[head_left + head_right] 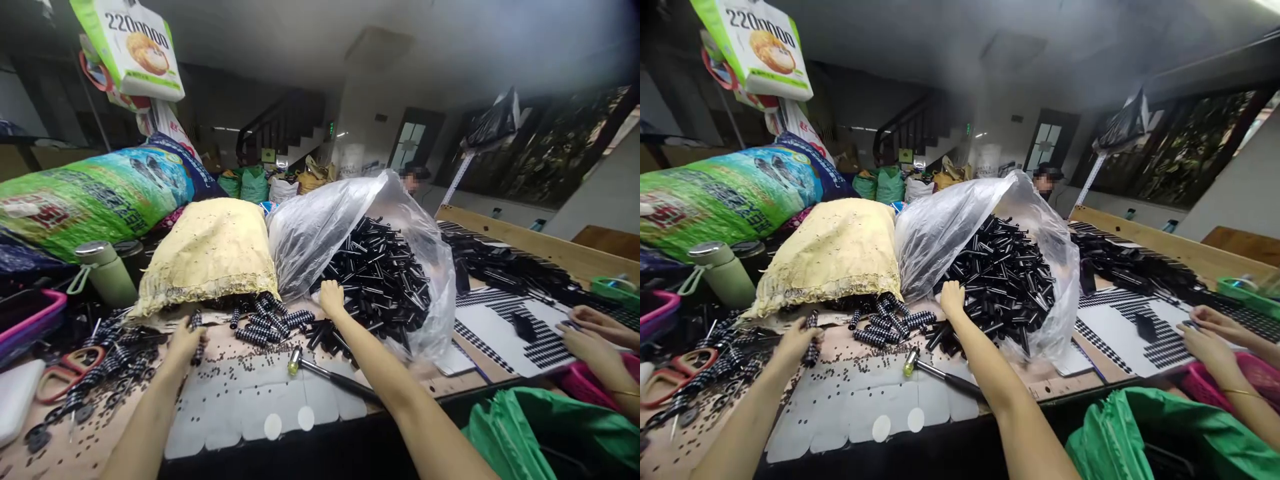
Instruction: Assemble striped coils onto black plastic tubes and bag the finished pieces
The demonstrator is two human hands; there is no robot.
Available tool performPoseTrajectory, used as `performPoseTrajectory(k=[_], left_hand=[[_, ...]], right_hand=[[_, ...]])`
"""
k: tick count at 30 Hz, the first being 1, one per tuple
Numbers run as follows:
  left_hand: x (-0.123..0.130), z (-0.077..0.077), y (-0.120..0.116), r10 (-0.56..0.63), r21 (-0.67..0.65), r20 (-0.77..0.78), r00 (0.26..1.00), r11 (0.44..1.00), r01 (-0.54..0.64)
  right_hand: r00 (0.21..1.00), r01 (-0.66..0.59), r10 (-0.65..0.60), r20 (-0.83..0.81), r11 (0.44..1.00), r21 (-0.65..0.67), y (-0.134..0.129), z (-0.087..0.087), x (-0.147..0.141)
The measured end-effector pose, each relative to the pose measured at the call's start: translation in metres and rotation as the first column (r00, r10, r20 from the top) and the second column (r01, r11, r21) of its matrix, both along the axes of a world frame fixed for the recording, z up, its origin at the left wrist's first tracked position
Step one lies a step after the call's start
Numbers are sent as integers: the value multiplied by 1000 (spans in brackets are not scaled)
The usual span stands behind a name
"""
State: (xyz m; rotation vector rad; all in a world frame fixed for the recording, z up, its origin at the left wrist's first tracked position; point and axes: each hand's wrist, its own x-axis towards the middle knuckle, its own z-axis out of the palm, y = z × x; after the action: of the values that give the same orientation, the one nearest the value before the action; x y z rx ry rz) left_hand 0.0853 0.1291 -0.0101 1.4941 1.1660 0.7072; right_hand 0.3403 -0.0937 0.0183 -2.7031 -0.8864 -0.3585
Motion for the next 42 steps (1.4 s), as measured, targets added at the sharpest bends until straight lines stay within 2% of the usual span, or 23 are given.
performPoseTrajectory(k=[2,3,5,9,14,18,20,22,24,27,31,35,38,40,42], left_hand=[[-2,3,-30,-67,-197,204,977,975,108],[-3,4,-44,-88,-239,277,957,958,158],[-8,3,-68,-109,-254,346,932,945,205],[-13,3,-103,-147,-247,337,930,939,238],[-15,17,-128,-137,-295,399,907,917,268],[-14,25,-141,-176,-281,484,857,896,343],[-9,26,-147,-197,-294,499,844,878,378],[-4,26,-154,-233,-311,505,831,849,428],[0,26,-160,-265,-330,522,811,814,478],[1,25,-168,-268,-358,559,785,775,520],[-4,22,-171,-276,-359,552,787,774,522],[-7,22,-169,-230,-366,536,812,804,469],[-6,25,-171,-155,-373,569,808,827,421],[-5,27,-173,-141,-381,580,802,824,420],[-5,29,-176,-151,-384,567,810,822,421]], right_hand=[[996,65,-67,-57,997,-28,16,7,21],[991,96,-100,-90,995,-41,22,8,28],[976,150,-158,-147,987,-65,30,9,36],[961,180,-191,-199,981,-71,37,12,34],[988,61,-60,-143,998,5,25,24,13],[968,-184,182,-171,983,8,-7,27,-19],[880,-408,415,-234,910,80,-27,26,-44],[709,-596,646,-284,763,250,-45,25,-73],[556,-654,776,-297,629,420,-59,23,-102],[454,-650,837,-307,546,529,-66,18,-136],[421,-669,863,-279,504,546,-62,11,-158],[445,-644,850,-281,522,560,-58,7,-166],[438,-676,864,-249,499,542,-54,4,-169],[428,-704,874,-228,481,523,-52,1,-170],[432,-705,869,-243,493,509,-49,-2,-172]])
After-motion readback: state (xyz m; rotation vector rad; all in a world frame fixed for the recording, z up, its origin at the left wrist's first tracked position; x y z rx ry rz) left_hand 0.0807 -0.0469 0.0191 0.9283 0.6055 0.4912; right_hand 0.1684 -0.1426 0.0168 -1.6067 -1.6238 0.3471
